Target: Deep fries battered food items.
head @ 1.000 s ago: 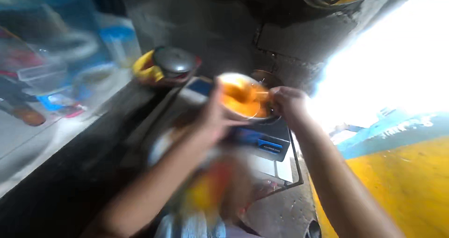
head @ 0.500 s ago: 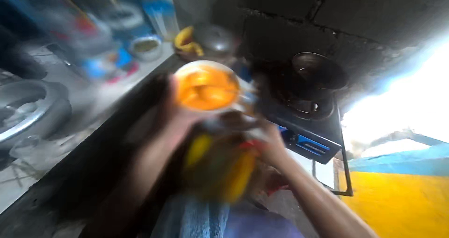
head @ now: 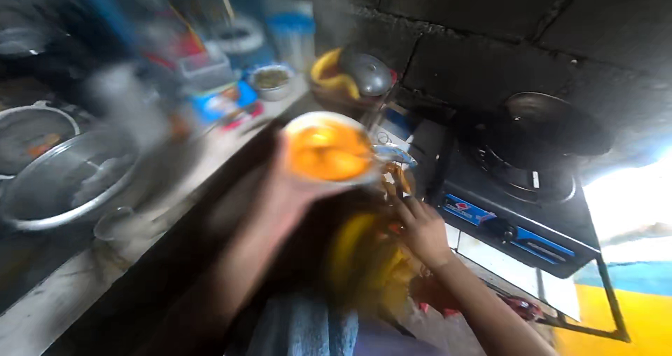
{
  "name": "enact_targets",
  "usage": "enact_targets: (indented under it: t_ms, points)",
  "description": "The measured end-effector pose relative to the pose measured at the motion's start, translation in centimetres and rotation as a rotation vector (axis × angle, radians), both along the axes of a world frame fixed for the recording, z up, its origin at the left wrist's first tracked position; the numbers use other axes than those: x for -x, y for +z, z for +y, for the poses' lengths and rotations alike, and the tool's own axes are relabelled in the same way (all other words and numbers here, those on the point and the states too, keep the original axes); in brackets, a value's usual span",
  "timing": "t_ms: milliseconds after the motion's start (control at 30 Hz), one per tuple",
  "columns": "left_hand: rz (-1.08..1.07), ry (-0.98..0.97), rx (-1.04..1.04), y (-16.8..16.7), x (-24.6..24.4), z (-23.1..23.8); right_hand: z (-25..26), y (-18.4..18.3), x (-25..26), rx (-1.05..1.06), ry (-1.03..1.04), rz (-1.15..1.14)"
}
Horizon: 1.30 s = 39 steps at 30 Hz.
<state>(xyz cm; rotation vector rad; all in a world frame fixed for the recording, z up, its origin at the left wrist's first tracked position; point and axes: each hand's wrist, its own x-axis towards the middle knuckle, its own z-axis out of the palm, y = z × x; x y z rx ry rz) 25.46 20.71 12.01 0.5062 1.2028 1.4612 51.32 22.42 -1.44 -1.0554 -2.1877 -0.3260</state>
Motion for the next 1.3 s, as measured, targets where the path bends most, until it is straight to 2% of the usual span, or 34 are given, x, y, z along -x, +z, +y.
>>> enact_targets:
  t_ms: [100,233,333,433,500,567,633,700,800,900,1000,1100,1300]
  points:
    - [-0.038,-0.040,-0.017,-1.1,0.3,1.0,0.2,3.5,-1.2,-0.060,-0.054,0.157]
    - [0.010,-0.073,-0.013,-0.9,-0.8,1.7,0.0,8.3,-3.9,0.050,-0.112,0.508]
    - [0.017,-0.129,-0.049,-1.9,-1.6,3.1,0.4,12.6,-8.1,0.197,-0.188,0.810]
    - [0.055,-0.107,-0.071,-0.9,-4.1,3.0,1.8,16.6,-14.2,0.160,-0.181,0.931]
    - [0.067,-0.133,-0.077,0.3,-5.6,2.8,3.5,18.8,-18.3,0.061,-0.167,0.917]
    - [0.068,-0.114,-0.037,1.0,-7.0,2.6,4.8,20.5,-21.8,0.052,-0.258,0.806]
    - [0.047,-0.112,-0.057,0.1,-7.5,2.7,5.7,21.7,-24.8,0.101,-0.426,0.533]
    - [0.031,-0.124,-0.074,-0.2,-8.1,2.6,7.4,22.2,-27.2,0.178,-0.479,0.301]
    - [0.035,-0.105,-0.045,0.2,-9.4,2.3,9.1,22.4,-29.3,0.166,-0.339,0.033]
    - [0.029,-0.091,-0.075,0.7,-10.4,1.6,10.9,22.9,-30.1,0.152,-0.183,-0.129]
    - [0.042,-0.069,-0.101,0.6,-11.0,1.0,13.1,23.8,-29.9,0.316,-0.182,-0.219]
    - [0.030,0.019,-0.106,0.4,-10.8,0.4,15.2,25.2,-30.0,0.597,-0.282,-0.099]
    - [0.132,0.075,-0.140,0.5,-11.6,-1.1,17.4,22.9,-32.0,0.910,-0.408,0.558]
